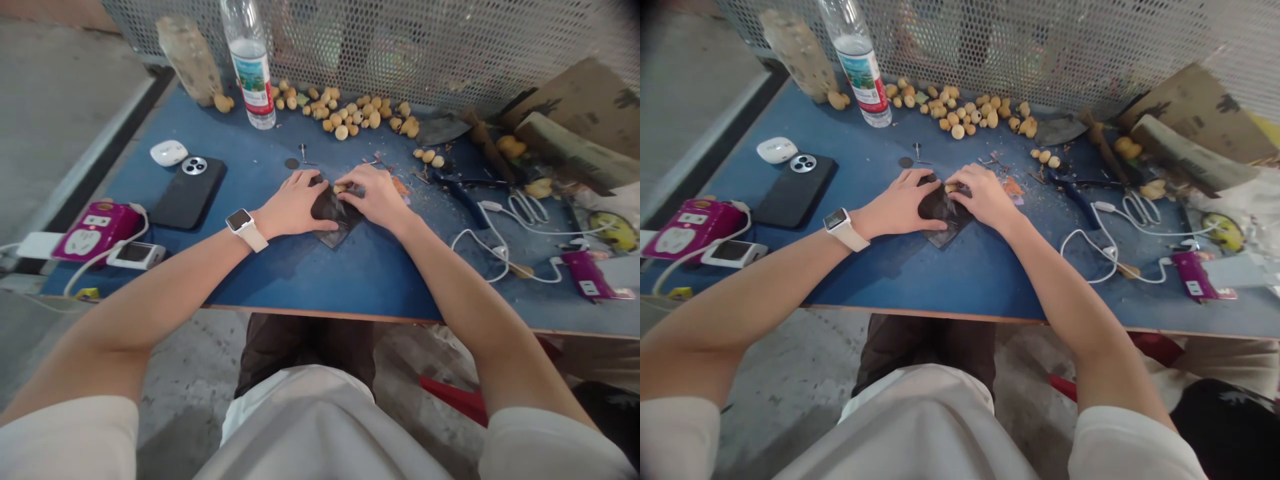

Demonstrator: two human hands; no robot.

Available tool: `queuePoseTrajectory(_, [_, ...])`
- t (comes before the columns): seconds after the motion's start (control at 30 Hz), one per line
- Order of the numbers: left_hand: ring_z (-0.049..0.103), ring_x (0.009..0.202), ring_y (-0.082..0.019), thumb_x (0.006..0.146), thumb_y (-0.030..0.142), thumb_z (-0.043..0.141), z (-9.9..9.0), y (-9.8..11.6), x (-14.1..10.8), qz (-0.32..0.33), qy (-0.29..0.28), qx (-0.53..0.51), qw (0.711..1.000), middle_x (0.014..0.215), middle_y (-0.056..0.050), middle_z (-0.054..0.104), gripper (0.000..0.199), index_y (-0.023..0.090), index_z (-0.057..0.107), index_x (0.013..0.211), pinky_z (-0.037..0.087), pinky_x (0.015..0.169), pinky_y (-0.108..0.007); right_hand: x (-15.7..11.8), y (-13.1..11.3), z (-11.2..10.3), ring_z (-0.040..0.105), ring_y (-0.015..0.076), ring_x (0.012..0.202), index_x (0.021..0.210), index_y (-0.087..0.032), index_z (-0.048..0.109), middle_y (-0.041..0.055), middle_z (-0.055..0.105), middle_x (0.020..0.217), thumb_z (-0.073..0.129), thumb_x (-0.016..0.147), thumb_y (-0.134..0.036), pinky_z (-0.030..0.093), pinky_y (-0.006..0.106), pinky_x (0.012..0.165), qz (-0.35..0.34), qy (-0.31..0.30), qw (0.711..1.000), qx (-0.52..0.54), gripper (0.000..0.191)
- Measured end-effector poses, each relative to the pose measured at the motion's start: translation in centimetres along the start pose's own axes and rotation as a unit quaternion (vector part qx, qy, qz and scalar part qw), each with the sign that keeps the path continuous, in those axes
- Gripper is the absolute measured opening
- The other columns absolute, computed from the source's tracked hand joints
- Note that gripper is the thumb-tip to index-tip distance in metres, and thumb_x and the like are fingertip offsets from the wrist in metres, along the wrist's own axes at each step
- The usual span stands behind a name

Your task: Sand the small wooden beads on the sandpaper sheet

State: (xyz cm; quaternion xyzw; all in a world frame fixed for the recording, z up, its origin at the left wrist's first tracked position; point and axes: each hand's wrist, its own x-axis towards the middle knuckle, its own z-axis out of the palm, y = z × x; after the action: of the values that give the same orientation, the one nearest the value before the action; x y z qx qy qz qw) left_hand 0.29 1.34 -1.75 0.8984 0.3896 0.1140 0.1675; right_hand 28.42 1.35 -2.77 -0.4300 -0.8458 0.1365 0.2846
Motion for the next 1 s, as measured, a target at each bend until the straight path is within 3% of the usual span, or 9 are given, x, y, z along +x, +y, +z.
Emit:
queuePoseTrajectory(0.13, [0.038, 0.179, -0.057, 0.096, 0.087, 0.086, 0.2, -0.3, 0.0, 0.007, 0.007, -0.019, 1.000, 0.190, -0.027, 0.048, 0.110, 0.019, 0.064, 0.179, 0.029, 0.151, -0.077, -0.2, 0.1, 0.3, 0.075, 0.0401, 0.122, 0.122, -0.029, 0.088, 0.0105, 0.089, 0.123, 0.078, 0.110, -0.030, 0.055, 0.070, 0.125, 0.006, 0.021, 1.000, -0.001, 0.015])
queuePoseTrajectory(0.27, [0.036, 0.180, -0.057, 0.096, 0.088, 0.086, 0.1, -0.3, 0.0, 0.000, 0.002, -0.023, 1.000, 0.192, -0.027, 0.045, 0.112, 0.020, 0.061, 0.182, 0.030, 0.150, -0.078, -0.3, 0.3, -0.1, 0.076, 0.0391, 0.120, 0.123, -0.029, 0.089, 0.0107, 0.090, 0.124, 0.078, 0.110, -0.030, 0.057, 0.069, 0.123, 0.014, 0.016, 1.000, 0.002, 0.017])
queuePoseTrajectory(0.57, [0.037, 0.181, -0.055, 0.097, 0.084, 0.087, -0.6, 0.4, -0.4, 0.000, -0.005, -0.019, 1.000, 0.192, -0.025, 0.047, 0.107, 0.020, 0.063, 0.178, 0.031, 0.150, -0.074, -1.6, -1.4, -5.0, 0.082, 0.0320, 0.097, 0.112, -0.030, 0.094, 0.0076, 0.092, 0.108, 0.092, 0.103, -0.041, 0.062, 0.052, 0.101, 0.004, -0.118, 0.993, 0.027, 0.014])
queuePoseTrajectory(0.67, [0.038, 0.180, -0.054, 0.097, 0.083, 0.088, -0.6, 0.5, -0.4, 0.002, -0.006, -0.017, 1.000, 0.190, -0.025, 0.050, 0.104, 0.019, 0.066, 0.176, 0.031, 0.150, -0.073, -2.3, -1.8, -5.8, 0.081, 0.0294, 0.091, 0.109, -0.029, 0.095, 0.0069, 0.092, 0.102, 0.092, 0.103, -0.044, 0.061, 0.047, 0.096, 0.009, -0.133, 0.991, 0.033, 0.017])
queuePoseTrajectory(0.77, [0.041, 0.179, -0.052, 0.097, 0.082, 0.088, -0.6, 0.5, -0.2, 0.015, -0.006, -0.028, 0.999, 0.190, -0.023, 0.053, 0.101, 0.020, 0.067, 0.174, 0.031, 0.150, -0.070, -2.3, -1.5, -4.9, 0.081, 0.0292, 0.092, 0.109, -0.030, 0.094, 0.0069, 0.092, 0.106, 0.091, 0.103, -0.043, 0.060, 0.046, 0.095, 0.000, -0.119, 0.992, 0.033, 0.015])
queuePoseTrajectory(1.0, [0.047, 0.176, -0.049, 0.095, 0.078, 0.090, -0.6, 0.4, 0.3, 0.033, -0.002, -0.052, 0.998, 0.185, -0.019, 0.062, 0.095, 0.024, 0.070, 0.171, 0.033, 0.149, -0.069, 0.2, -1.1, -1.1, 0.078, 0.0358, 0.106, 0.118, -0.030, 0.092, 0.0098, 0.090, 0.115, 0.083, 0.109, -0.039, 0.061, 0.057, 0.106, 0.000, -0.022, 1.000, 0.000, 0.015])
